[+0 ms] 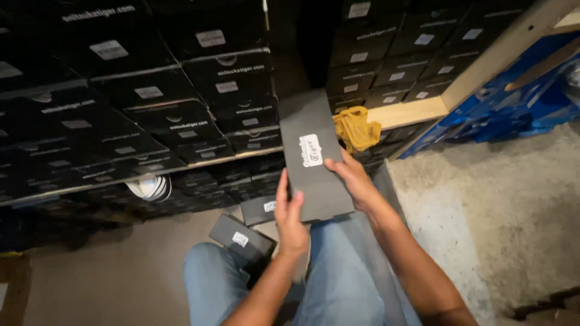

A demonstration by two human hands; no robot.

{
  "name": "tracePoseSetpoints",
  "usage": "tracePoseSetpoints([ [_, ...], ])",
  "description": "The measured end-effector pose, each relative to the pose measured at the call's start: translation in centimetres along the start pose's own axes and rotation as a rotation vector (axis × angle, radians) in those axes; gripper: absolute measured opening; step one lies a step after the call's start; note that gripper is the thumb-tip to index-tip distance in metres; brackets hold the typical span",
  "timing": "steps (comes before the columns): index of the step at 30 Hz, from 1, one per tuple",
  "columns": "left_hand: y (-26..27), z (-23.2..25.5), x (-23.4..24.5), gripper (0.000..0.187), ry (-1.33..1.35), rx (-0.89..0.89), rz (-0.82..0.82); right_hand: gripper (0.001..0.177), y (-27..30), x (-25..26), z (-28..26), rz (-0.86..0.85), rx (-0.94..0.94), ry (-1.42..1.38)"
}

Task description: The person wipes a white sneaker with a yellow cloth, then places it into a shoebox and covers it with tissue paper. The person closes the box and places it on a shelf. The person then opens another box, removes a black sneaker, and places it on the floor.

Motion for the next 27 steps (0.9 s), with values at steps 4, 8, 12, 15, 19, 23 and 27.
tracePoseSetpoints([
  [4, 0.7, 1.6, 1.6, 0.057, -0.076, -0.068, 0.022, 0.069, 0.3, -0.2, 1.7, 0.021, -0.032, 0.031],
  [8, 1.1, 1.4, -1.3, 0.057, -0.107, -0.088, 0.016, 0.065, 0.0, 0.4, -0.8, -0.023, -0.041, 0.012],
  [12, 0.5, 0.0, -3.3, 0.056, -0.144, -0.146, 0.015, 0.066, -1.2, 1.1, -3.0, -0.053, -0.012, 0.098],
  [15, -1.1, -1.8, -2.6, 0.053, -0.207, -0.179, 0.027, 0.076, -3.3, 0.9, -2.1, -0.035, -0.003, 0.071],
  [19, -6.6, -3.3, 1.6, 0.052, -0.217, -0.158, 0.035, 0.092, -3.3, -3.5, -2.8, -0.011, 0.021, -0.079],
  [23, -4.3, 0.8, -0.2, 0.061, -0.342, -0.099, 0.019, 0.1, -3.1, -2.5, -3.2, 0.009, -0.005, -0.124],
  [27, -1.1, 2.4, -0.8, 0.081, -0.874, -0.549, -0.338, 0.068, -0.8, -0.4, -0.6, 0.003, 0.228, -0.152],
])
Point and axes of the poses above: each hand's wrist, its own y-axis away from the middle knuckle, its own x-axis out of the back of the hand, z = x × y, the point moved 6 cm from there along -y, towards the middle knuckle, and after that the axes turned 9 degrees about -x, right-handed, at the moved point
